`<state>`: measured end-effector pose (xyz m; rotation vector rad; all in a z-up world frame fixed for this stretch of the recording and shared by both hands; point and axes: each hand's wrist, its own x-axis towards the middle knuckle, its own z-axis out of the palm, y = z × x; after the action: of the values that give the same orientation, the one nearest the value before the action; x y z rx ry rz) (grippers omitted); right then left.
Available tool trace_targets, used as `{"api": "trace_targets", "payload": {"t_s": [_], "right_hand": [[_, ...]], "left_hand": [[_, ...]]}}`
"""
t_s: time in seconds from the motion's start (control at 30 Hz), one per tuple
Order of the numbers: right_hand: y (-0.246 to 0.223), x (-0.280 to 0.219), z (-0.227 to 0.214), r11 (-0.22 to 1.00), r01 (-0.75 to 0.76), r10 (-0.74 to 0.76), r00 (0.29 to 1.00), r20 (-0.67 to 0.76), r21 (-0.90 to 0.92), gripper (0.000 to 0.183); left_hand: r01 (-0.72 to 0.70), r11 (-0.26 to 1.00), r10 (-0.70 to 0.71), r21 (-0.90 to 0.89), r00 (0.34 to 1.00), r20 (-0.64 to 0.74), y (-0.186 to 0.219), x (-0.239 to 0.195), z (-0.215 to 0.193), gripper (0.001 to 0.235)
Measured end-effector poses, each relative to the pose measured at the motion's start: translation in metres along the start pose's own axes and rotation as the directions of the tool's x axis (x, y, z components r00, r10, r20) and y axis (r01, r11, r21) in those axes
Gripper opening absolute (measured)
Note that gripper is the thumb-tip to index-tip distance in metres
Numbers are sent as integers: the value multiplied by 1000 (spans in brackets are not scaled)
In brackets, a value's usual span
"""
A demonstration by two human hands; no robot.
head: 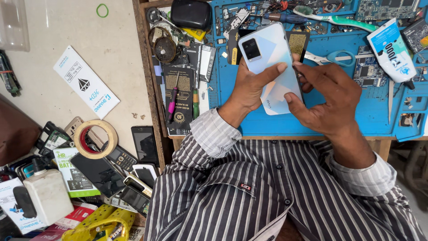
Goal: The person applies adhesive to the edges of a smartphone back cover, then aligns and presses it onto the phone body. They use a small tool to adjust the fit and later insert a SIM card into a different phone. The work occurs at a cluttered electronics repair bench with tools and spare parts visible.
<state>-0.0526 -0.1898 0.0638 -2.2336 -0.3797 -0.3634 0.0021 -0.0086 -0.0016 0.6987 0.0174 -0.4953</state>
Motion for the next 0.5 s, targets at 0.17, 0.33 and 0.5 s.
{"api": "trace_targets", "payload": {"t_s": [0.17,0.33,0.5], "right_hand": [[-1,-2,2,977,86,-81,996,34,-196,46],[-5,-7,-2,976,94,-87,995,43,-196,41],[-11,-12,-2,989,55,-50,998,34,-139,39]], "left_hand": [[4,1000,-3,12,1000,-13,3,-1,2,40],[28,995,-27,-93,1000,9,6,-2,4,36],[-28,994,29,-105,999,17,10,0,1,40]]}}
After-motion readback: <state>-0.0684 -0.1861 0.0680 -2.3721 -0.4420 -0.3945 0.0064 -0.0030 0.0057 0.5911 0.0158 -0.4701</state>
